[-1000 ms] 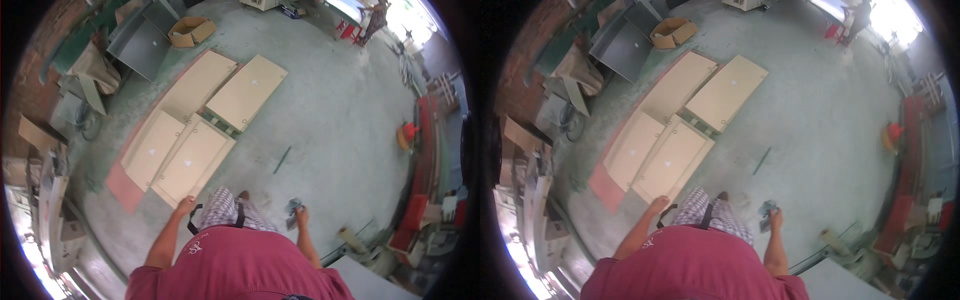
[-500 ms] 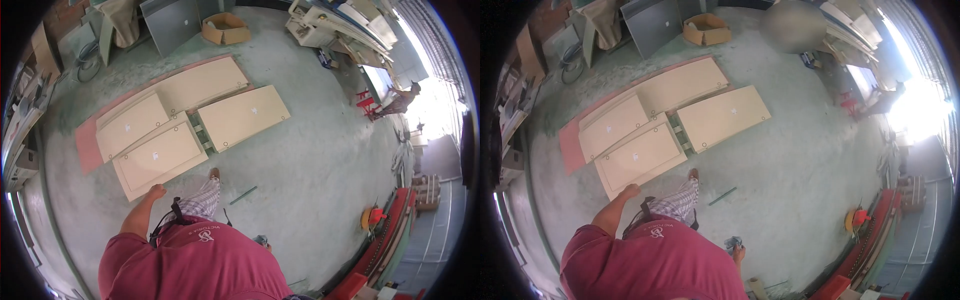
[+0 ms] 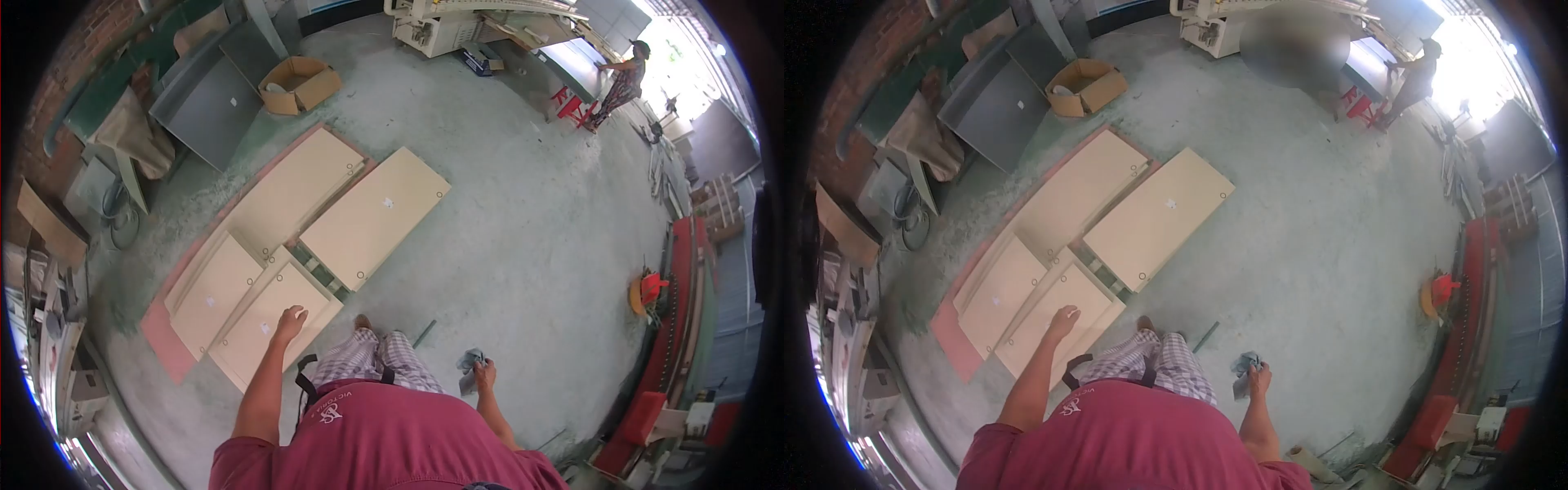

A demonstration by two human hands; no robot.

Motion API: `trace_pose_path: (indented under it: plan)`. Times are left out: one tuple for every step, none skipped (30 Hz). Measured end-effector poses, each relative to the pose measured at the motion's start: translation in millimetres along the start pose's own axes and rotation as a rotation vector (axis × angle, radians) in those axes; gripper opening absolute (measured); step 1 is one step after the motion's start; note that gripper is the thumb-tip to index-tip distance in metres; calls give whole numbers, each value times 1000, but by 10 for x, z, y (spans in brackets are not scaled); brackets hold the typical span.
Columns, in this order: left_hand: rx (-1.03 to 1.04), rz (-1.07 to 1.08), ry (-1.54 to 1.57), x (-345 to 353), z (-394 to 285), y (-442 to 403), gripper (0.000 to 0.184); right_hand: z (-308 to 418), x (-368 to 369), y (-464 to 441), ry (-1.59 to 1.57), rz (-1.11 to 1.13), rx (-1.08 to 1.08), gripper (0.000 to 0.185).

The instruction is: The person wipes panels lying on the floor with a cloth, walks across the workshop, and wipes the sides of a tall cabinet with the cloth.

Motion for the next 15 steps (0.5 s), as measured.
trace_pose_path:
  plan:
    - [2,2,-15,-8,62,-17,36,-57,25,-12,40,38,32,52]
    - [-15,-26,-22,4,121,-33,36,-86,33,-40,75,13,18,54]
    - [-40,-51,-33,-4,216,28,35,-117,0,-47,74,30,23,54]
    - [-68,-99,-34,13,273,137,34,-117,-25,-89,96,28,16,55]
    - [-89,-62,-30,68,465,210,33,-87,-31,-131,111,27,11,56]
    - [-228,3,-143,208,913,215,32,-42,-85,-147,132,32,31,57]
    - [-225,33,-57,219,956,356,32,8,-111,-218,151,37,40,59]
    - [-180,-44,-45,224,916,538,31,79,-126,-303,166,39,42,60]
    - [-336,-56,1,218,869,695,31,96,-147,-381,196,50,41,61]
    - [-331,-92,-1,254,968,803,32,112,-164,-472,209,52,25,64]
    - [-281,-155,-41,278,1073,901,34,162,-167,-535,223,55,11,67]
    - [-370,-65,-36,247,1025,948,35,223,-207,-571,180,69,4,70]
    - [-366,-139,-3,259,1010,1006,36,302,-224,-618,135,74,-2,72]
    - [-439,-124,14,240,956,1061,37,375,-175,-650,134,82,-19,72]
    - [-500,-96,35,238,889,1053,39,412,-172,-685,121,111,-17,74]
Point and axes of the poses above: each hand's wrist, its own y-axis away from the middle knuckle, its own x-axis out of the palm, z = x × y, the point moved 3 cm from there along -y, towards the middle knuckle, and after that the axes turned 11 degrees about y, right-handed, at the moved point
